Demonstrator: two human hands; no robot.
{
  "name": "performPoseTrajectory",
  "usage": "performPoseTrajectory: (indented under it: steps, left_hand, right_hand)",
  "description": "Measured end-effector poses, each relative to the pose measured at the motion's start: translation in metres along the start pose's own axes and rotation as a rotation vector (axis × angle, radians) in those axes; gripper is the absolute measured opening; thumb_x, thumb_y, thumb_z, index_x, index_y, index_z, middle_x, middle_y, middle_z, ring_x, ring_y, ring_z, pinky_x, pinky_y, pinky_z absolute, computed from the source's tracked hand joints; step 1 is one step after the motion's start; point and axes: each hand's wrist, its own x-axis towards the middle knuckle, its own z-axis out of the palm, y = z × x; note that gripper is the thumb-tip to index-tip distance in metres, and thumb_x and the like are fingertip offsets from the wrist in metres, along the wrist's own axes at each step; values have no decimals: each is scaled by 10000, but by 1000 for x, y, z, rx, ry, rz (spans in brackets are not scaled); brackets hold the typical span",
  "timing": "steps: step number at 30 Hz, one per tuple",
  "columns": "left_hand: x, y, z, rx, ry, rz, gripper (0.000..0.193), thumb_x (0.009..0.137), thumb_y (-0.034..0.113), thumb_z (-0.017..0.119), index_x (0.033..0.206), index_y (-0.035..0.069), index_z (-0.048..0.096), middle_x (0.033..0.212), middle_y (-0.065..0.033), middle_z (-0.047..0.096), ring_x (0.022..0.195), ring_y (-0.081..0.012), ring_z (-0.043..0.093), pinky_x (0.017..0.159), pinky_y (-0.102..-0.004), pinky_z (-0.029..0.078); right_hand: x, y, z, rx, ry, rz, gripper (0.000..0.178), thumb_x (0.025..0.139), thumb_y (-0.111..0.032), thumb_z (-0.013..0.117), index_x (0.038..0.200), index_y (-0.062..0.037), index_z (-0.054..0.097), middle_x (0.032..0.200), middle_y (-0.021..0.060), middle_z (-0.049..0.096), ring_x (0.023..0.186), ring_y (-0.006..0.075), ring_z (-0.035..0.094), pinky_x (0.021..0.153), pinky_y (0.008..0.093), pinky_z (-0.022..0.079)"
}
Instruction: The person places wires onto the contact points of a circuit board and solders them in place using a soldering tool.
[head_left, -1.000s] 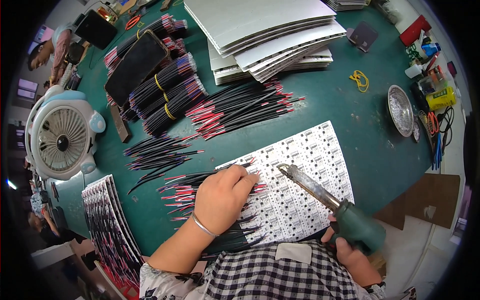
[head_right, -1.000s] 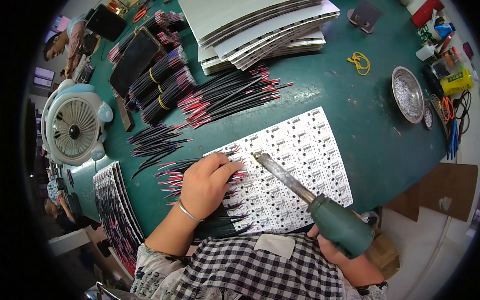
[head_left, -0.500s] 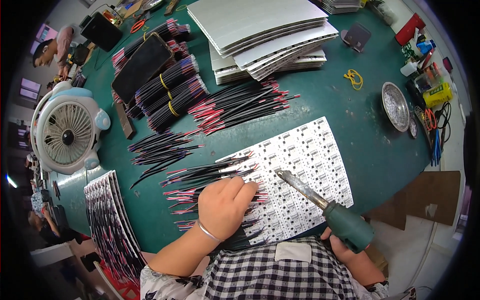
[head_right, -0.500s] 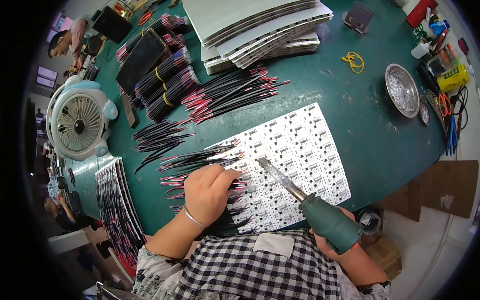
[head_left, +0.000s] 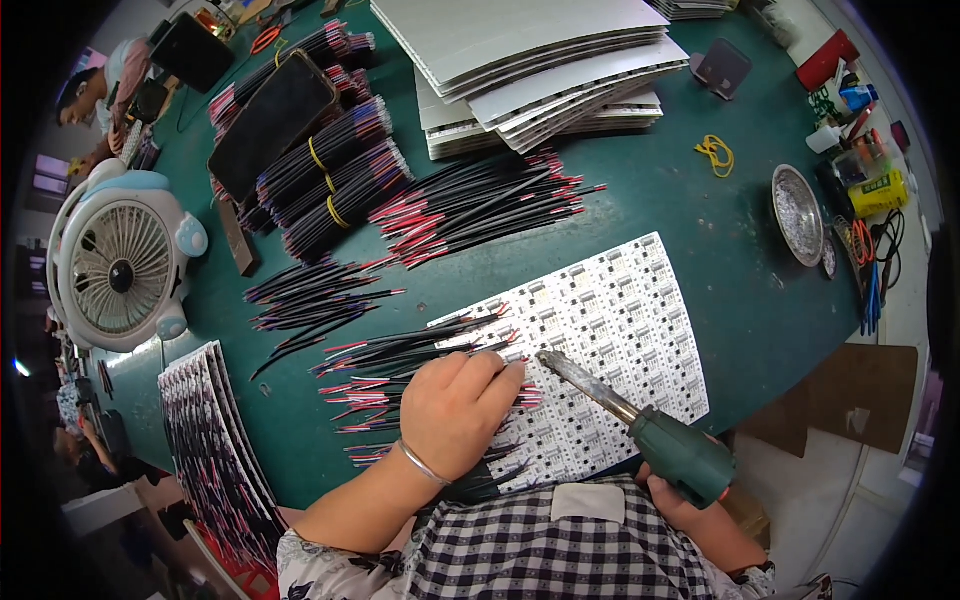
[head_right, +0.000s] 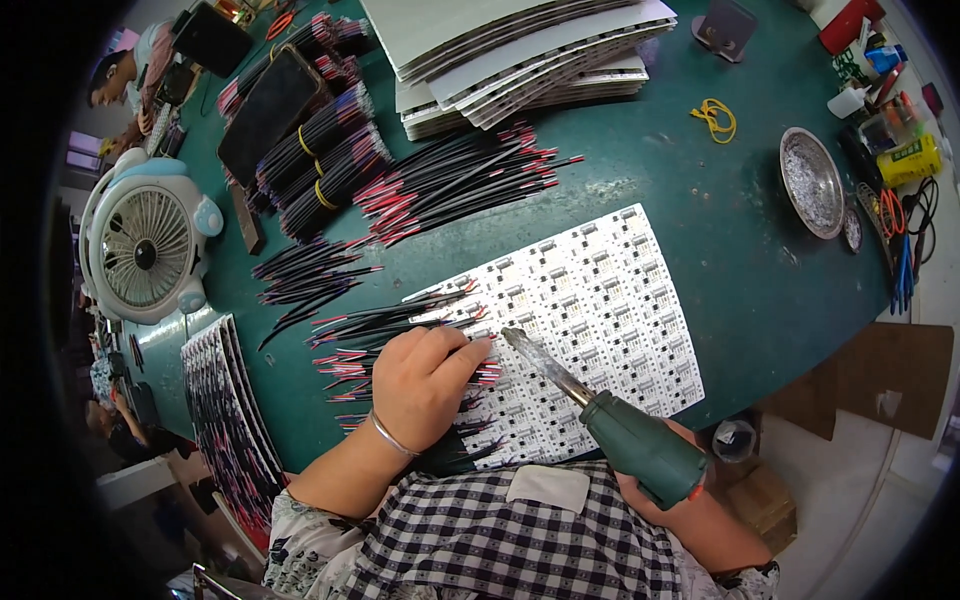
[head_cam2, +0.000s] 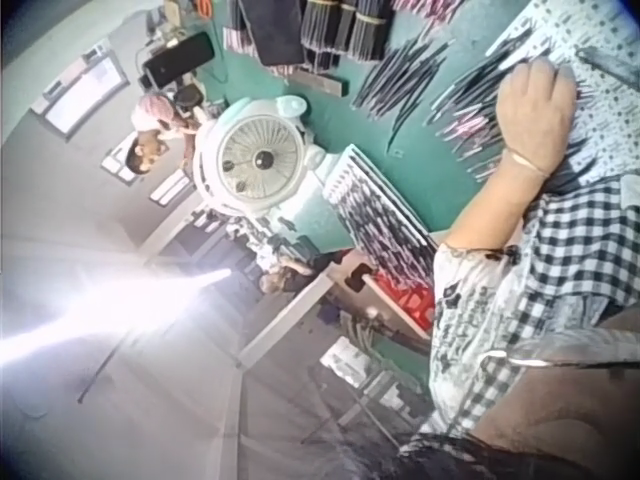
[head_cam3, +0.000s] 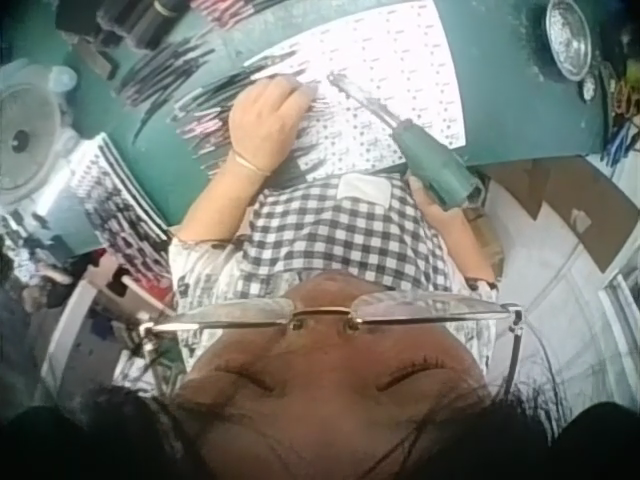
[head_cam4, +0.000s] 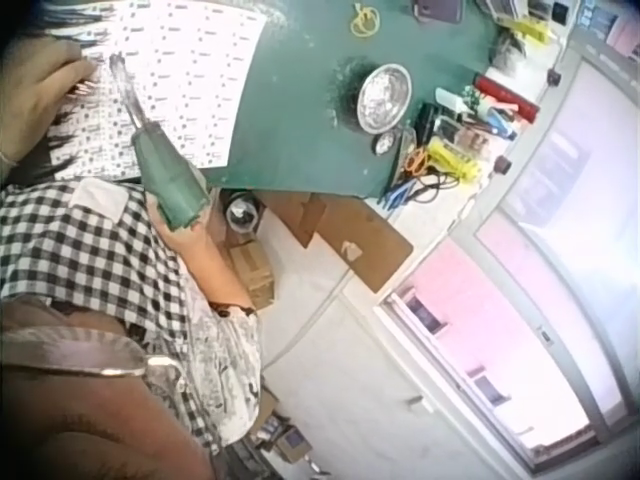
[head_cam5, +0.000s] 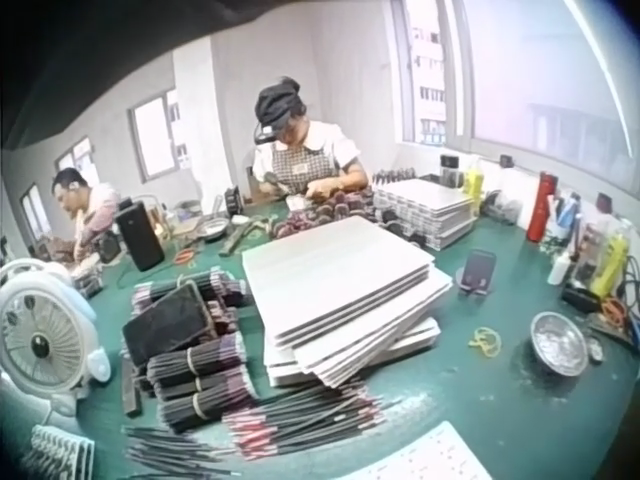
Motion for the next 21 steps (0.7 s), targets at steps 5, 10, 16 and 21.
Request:
performPoseTrajectory:
  steps: [5, 10, 16, 21]
  left_hand:
    - [-1, 0, 2, -31, 20, -13, 193, 757, 133, 631, 944, 103, 670, 848, -13, 580, 743, -182, 584, 638, -315, 462]
    - [-2, -1, 3, -46, 11, -23, 192, 766, 131, 624, 952, 103, 664, 851, -16, 578, 750, -192, 590, 643, -320, 464]
    - [-1, 0, 2, -55, -9, -42, 184, 777, 132, 620, 955, 106, 661, 848, -20, 574, 751, -197, 593, 638, -326, 464]
    - [0, 1, 2, -46, 0, -42, 176, 779, 131, 626, 949, 106, 667, 845, -22, 577, 751, -197, 593, 631, -329, 466]
  right_hand:
    - [0, 0, 7, 48, 84, 6, 149, 851, -175, 645, 915, -41, 655, 765, 47, 662, 725, 194, 629, 727, 349, 484]
    - [5, 0, 7, -39, 116, -108, 155, 828, -165, 655, 932, -50, 667, 835, 51, 676, 764, 217, 645, 739, 358, 486]
    - [13, -13, 0, -296, 33, -169, 166, 814, -162, 657, 955, -80, 683, 826, 42, 695, 786, 209, 660, 769, 345, 481]
    - [6, -12, 2, -44, 97, -64, 122, 803, -154, 659, 913, -107, 683, 768, 0, 688, 778, 188, 659, 803, 351, 463]
